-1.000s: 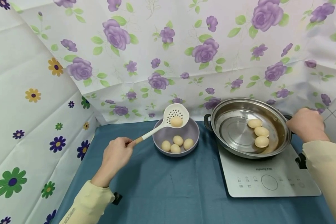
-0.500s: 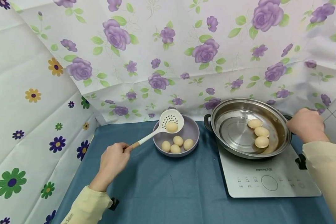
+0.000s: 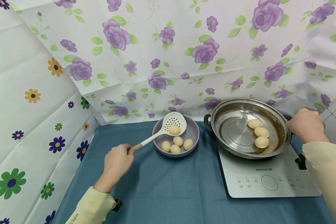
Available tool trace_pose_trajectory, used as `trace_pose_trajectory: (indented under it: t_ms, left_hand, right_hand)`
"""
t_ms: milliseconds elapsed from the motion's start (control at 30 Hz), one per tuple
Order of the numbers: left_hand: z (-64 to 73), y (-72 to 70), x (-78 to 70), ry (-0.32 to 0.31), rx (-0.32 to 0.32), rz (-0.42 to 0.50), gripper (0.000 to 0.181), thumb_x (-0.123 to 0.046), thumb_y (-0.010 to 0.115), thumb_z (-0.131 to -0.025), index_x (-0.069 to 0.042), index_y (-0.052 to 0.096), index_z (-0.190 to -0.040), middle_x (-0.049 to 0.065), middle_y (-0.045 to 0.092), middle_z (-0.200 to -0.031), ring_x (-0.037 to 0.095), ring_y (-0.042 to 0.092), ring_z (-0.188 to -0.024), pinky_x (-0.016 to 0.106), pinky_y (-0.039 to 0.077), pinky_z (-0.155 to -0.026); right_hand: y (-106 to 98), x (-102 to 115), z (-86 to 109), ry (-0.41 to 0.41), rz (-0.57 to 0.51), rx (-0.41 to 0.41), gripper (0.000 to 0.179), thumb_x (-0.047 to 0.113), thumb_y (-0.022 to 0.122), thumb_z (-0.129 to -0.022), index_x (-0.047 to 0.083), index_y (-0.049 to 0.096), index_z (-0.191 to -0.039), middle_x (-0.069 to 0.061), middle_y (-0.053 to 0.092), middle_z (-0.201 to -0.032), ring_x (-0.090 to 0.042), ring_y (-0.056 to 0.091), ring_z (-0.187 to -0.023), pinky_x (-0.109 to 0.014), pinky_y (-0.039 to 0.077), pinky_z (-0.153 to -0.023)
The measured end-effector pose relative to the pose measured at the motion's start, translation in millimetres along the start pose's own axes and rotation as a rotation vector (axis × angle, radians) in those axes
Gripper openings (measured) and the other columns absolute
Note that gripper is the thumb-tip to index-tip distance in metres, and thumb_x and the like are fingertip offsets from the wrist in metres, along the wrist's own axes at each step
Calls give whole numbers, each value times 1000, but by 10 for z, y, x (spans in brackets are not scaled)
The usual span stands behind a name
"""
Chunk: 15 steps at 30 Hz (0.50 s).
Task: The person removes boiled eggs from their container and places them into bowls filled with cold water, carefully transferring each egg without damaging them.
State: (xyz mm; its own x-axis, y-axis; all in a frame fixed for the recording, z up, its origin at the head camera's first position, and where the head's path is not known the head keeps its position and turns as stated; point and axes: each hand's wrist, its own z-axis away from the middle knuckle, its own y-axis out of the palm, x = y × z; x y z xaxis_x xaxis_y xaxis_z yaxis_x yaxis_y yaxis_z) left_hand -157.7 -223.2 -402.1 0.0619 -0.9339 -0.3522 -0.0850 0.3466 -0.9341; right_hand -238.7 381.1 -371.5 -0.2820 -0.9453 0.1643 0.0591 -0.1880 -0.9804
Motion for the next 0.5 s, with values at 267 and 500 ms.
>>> trace_pose_trajectory:
  t_ms: [267, 500]
  left_hand:
    - [10, 49, -41, 61, -79, -94, 20, -27, 58, -92, -13, 70, -85, 0, 55, -58, 15, 42, -43, 30, 31, -40]
    - [21, 68, -79, 118, -175, -140, 20, -27, 60, -90, -13, 68, -78, 1, 51, -56, 15, 41, -44, 30, 29, -40]
  right_hand:
    - [-6, 4, -5, 1, -4, -4, 46, 28, 60, -78, -18, 58, -83, -37, 54, -78, -50, 54, -70, -44, 43, -41]
    - [-9, 4, 0, 5, 6, 1, 47, 28, 59, -78, -18, 57, -84, -37, 54, -79, -50, 54, -70, -44, 43, -42]
